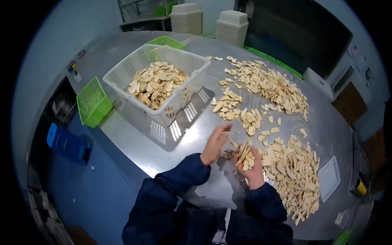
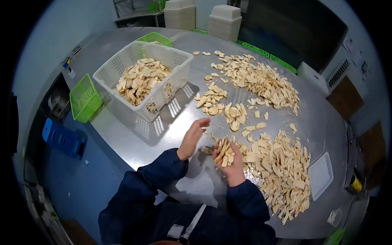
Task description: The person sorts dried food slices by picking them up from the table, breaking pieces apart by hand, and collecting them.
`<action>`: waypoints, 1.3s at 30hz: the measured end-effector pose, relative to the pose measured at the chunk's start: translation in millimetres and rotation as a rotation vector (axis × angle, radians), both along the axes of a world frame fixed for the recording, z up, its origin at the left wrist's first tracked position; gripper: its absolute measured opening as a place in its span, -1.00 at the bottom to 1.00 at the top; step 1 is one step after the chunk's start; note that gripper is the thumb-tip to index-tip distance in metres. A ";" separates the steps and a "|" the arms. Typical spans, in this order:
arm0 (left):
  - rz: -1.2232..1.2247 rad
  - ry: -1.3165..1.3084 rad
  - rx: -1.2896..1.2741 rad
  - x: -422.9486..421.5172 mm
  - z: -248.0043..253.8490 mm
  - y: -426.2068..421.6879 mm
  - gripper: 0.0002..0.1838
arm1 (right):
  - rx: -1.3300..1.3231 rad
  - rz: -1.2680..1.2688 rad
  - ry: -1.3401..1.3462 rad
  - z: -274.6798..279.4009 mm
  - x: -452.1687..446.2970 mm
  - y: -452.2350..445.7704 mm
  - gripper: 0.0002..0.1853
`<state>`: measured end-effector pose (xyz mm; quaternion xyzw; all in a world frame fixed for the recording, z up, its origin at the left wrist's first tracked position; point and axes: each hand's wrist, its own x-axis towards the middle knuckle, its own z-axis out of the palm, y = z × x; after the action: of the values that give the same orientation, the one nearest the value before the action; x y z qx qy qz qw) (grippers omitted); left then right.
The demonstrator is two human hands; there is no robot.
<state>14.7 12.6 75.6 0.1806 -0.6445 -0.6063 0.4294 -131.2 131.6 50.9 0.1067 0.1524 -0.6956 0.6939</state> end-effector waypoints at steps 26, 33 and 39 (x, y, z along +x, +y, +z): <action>-0.206 0.343 0.691 19.5 -53.0 -66.3 -0.40 | -0.196 0.732 2.825 27.7 33.7 -50.3 -0.80; -0.385 0.444 0.911 21.9 -47.9 -48.0 -0.35 | 0.018 0.508 2.729 51.7 17.4 -61.6 -0.64; -0.553 0.472 1.195 15.3 -57.7 -28.6 -0.47 | 0.070 -0.365 2.626 192.7 -36.9 -35.1 -0.48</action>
<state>30.0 -16.0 17.9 0.0788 -0.1126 -0.9669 0.2151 -168.0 96.5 243.6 -0.6044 0.7070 -0.3596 -0.0738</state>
